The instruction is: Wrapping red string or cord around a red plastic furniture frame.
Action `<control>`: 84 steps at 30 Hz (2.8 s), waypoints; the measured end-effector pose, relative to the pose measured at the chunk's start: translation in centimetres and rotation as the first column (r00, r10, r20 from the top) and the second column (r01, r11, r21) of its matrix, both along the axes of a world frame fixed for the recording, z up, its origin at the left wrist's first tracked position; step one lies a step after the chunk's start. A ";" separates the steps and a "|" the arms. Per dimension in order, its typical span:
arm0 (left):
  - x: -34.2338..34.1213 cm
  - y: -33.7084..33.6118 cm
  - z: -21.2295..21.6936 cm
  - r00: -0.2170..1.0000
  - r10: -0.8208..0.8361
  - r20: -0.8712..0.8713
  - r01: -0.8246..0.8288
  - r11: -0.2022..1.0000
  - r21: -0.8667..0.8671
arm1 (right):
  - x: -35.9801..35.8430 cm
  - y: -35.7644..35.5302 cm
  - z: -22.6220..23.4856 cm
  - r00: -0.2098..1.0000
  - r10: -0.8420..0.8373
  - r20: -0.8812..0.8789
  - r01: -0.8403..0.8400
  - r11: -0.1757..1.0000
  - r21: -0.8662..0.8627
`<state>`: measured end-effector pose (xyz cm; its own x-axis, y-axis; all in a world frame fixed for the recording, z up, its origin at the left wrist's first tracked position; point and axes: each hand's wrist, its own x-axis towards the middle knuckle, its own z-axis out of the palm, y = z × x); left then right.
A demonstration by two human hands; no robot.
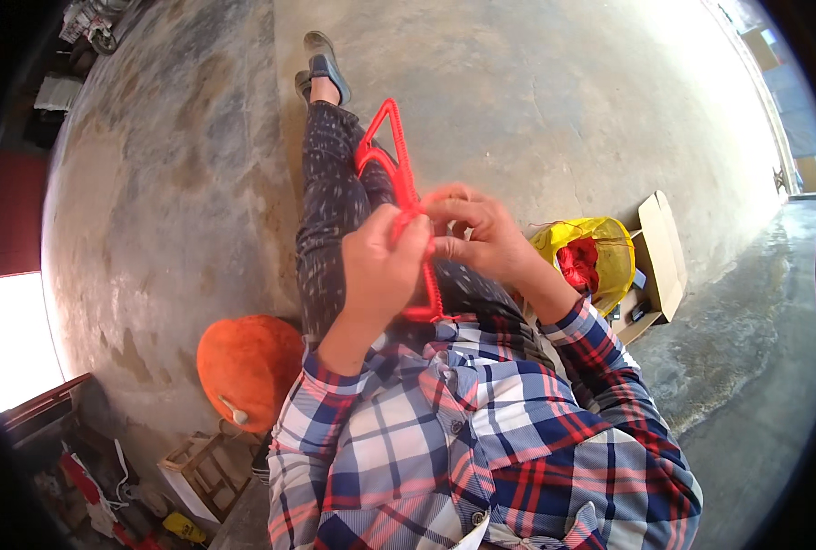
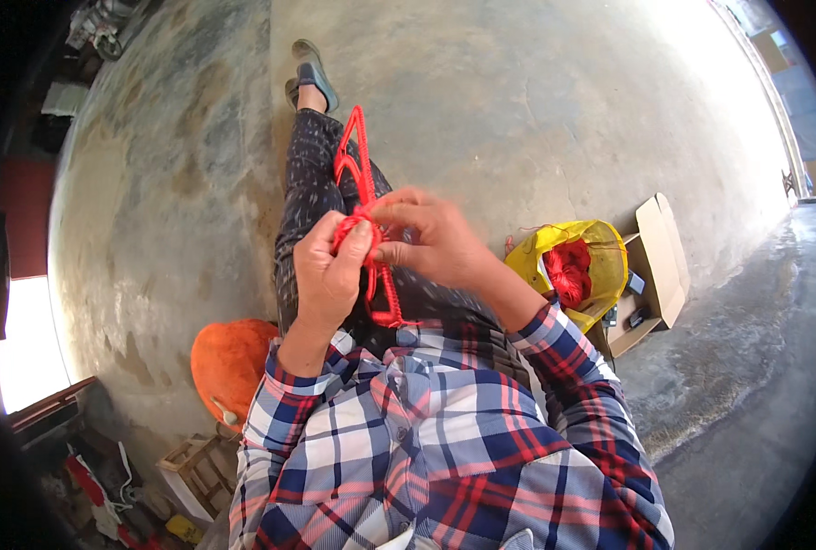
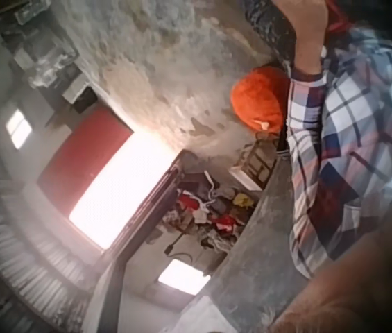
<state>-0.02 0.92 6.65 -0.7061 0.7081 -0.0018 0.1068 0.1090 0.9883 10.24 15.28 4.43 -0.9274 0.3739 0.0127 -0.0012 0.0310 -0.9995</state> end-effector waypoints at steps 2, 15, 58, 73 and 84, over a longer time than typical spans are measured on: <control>-0.6 0.5 -1.0 0.979 -0.067 0.194 0.045 0.992 0.115 | 0.0 0.5 0.7 0.998 0.057 -0.033 -0.047 0.965 0.258; -0.6 0.1 -7.9 0.852 -0.049 0.522 0.030 0.999 0.045 | 4.0 7.5 -3.7 0.965 -0.261 0.040 0.233 0.772 -0.592; 0.4 0.4 -7.8 0.433 -0.120 0.893 -0.037 0.988 0.151 | 1.4 -2.7 -3.7 0.937 -0.087 0.338 0.198 0.930 -0.309; -0.2 0.2 -9.2 0.403 -0.245 0.882 -0.028 0.960 0.280 | 6.6 3.1 1.5 0.926 -0.362 0.110 0.324 0.609 -0.724; 0.0 0.5 -8.9 0.289 -0.120 0.950 -0.086 0.985 0.151 | 12.5 2.8 -2.8 0.894 -0.342 0.288 0.446 0.736 -0.509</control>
<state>0.00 1.37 -2.20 -0.2631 0.7826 -0.5642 -0.9209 -0.0294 0.3887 22.78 18.11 1.64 -0.6631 0.6000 -0.4475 0.0507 -0.5605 -0.8266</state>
